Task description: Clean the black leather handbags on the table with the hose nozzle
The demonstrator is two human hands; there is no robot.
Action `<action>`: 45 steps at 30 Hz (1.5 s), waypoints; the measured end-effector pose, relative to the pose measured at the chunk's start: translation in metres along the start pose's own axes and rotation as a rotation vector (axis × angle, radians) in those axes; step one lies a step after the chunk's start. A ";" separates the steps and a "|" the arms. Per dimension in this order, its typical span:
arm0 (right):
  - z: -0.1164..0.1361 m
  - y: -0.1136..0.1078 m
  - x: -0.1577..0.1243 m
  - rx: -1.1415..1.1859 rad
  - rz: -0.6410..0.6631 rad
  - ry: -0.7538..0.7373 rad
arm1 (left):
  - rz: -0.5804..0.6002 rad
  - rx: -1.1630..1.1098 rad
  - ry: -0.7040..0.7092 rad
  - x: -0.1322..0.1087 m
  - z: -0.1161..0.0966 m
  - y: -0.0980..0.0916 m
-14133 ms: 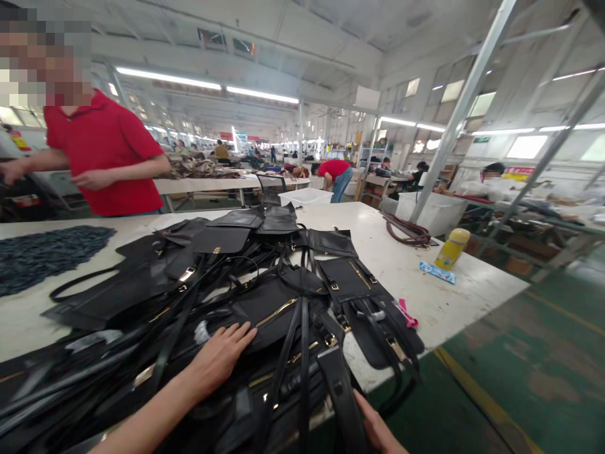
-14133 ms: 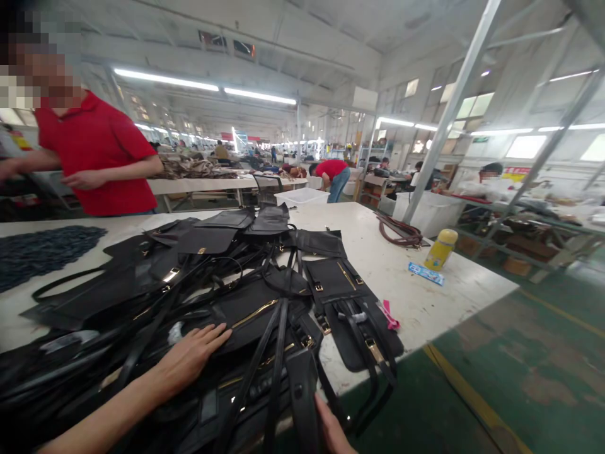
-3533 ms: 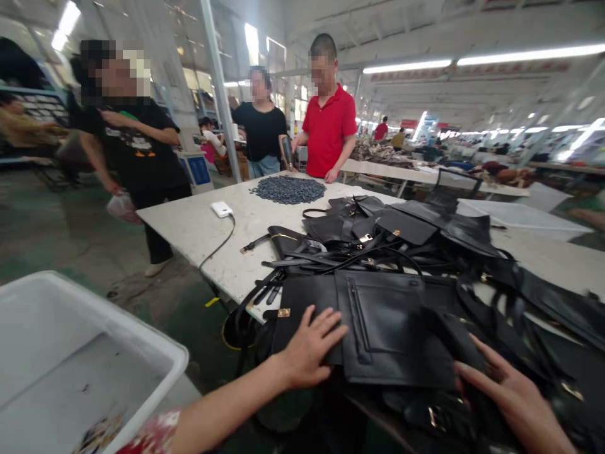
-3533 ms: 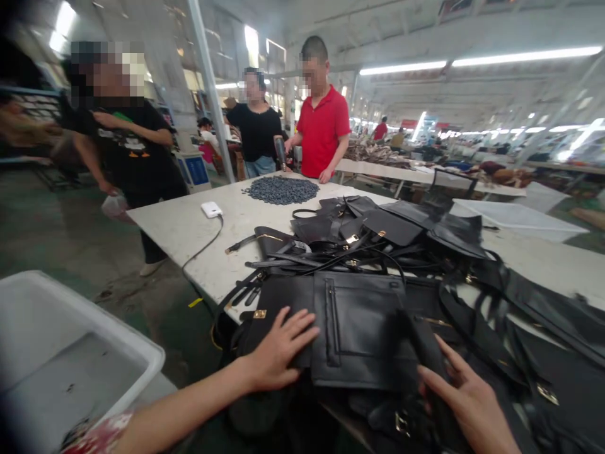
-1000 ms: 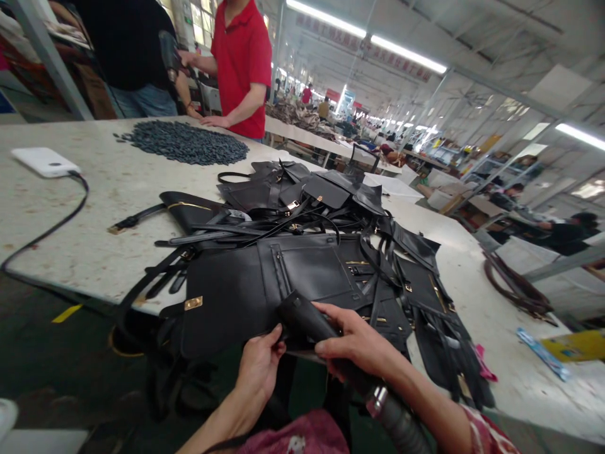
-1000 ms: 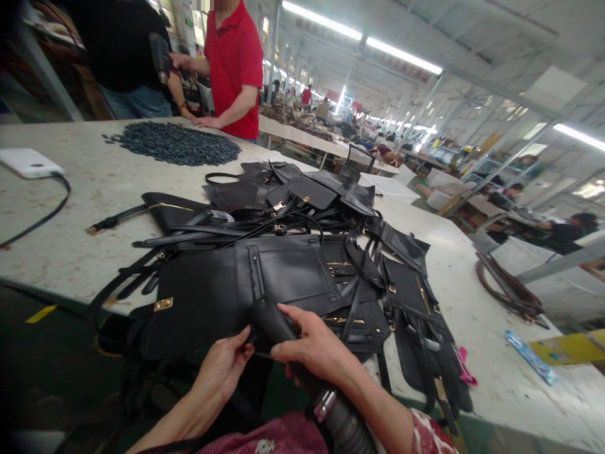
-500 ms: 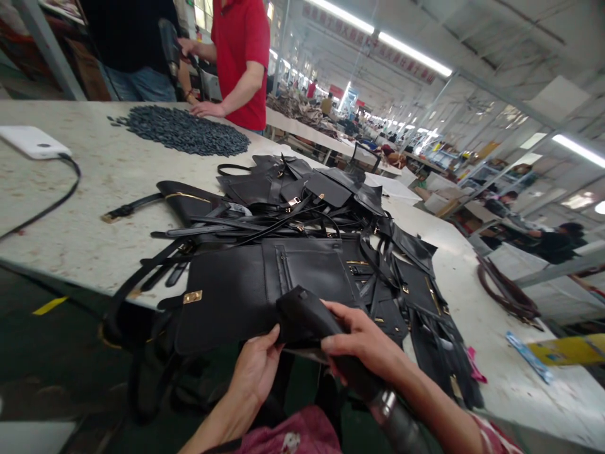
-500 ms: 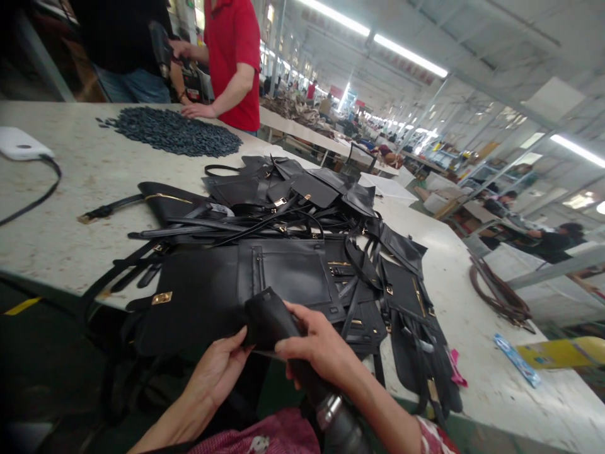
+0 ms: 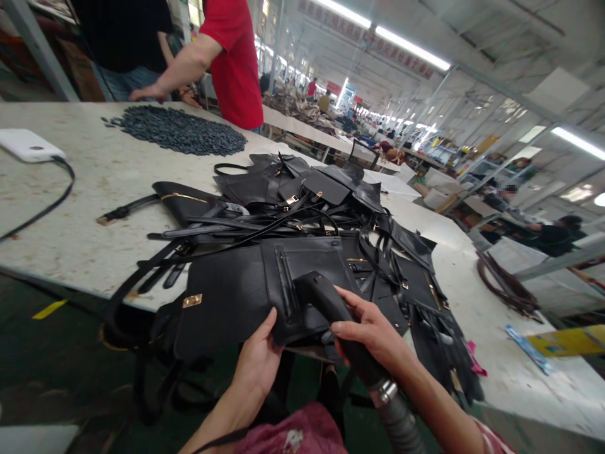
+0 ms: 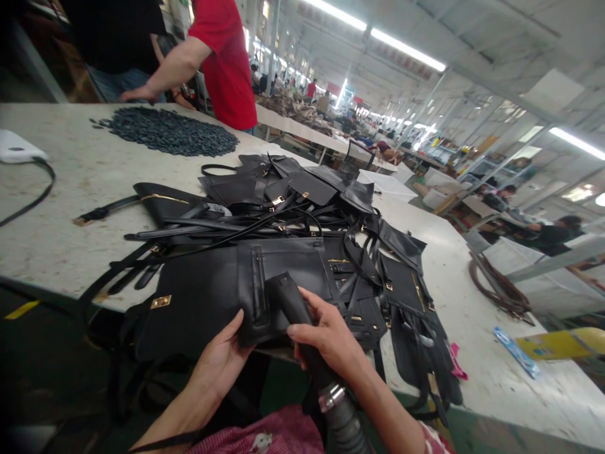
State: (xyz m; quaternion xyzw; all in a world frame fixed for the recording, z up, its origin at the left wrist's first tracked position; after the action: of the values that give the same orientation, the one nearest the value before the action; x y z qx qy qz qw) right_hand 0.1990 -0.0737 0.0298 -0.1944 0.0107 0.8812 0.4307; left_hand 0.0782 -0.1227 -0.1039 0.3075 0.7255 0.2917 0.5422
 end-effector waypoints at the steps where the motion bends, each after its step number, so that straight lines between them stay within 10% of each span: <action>1: -0.001 -0.001 -0.006 0.003 0.001 0.008 | -0.007 -0.009 -0.007 0.001 0.001 0.001; 13: -0.010 0.020 -0.044 -0.098 0.054 0.166 | -0.062 -0.045 0.044 0.003 0.017 -0.007; 21: -0.020 -0.010 -0.030 0.039 -0.233 0.035 | 0.029 -0.010 0.116 -0.005 0.010 0.009; 36: -0.054 -0.001 -0.051 0.117 -0.230 0.106 | -0.320 0.155 0.203 -0.005 0.016 -0.007; 45: -0.061 -0.013 -0.058 0.099 -0.247 0.142 | -0.209 0.158 0.198 -0.008 0.015 0.004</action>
State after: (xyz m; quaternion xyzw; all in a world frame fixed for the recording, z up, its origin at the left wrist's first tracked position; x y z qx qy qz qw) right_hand 0.2613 -0.1209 -0.0039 -0.2347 0.0606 0.8040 0.5431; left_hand 0.0950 -0.1252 -0.0998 0.2420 0.8240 0.2048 0.4695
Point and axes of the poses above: each hand's wrist, its own x-axis towards the middle knuckle, its own y-axis out of the palm, z = x × y, the point moved 9 cm from there along x, towards the middle knuckle, and after that the axes turned 8 degrees about -x, right-handed, at the moved point
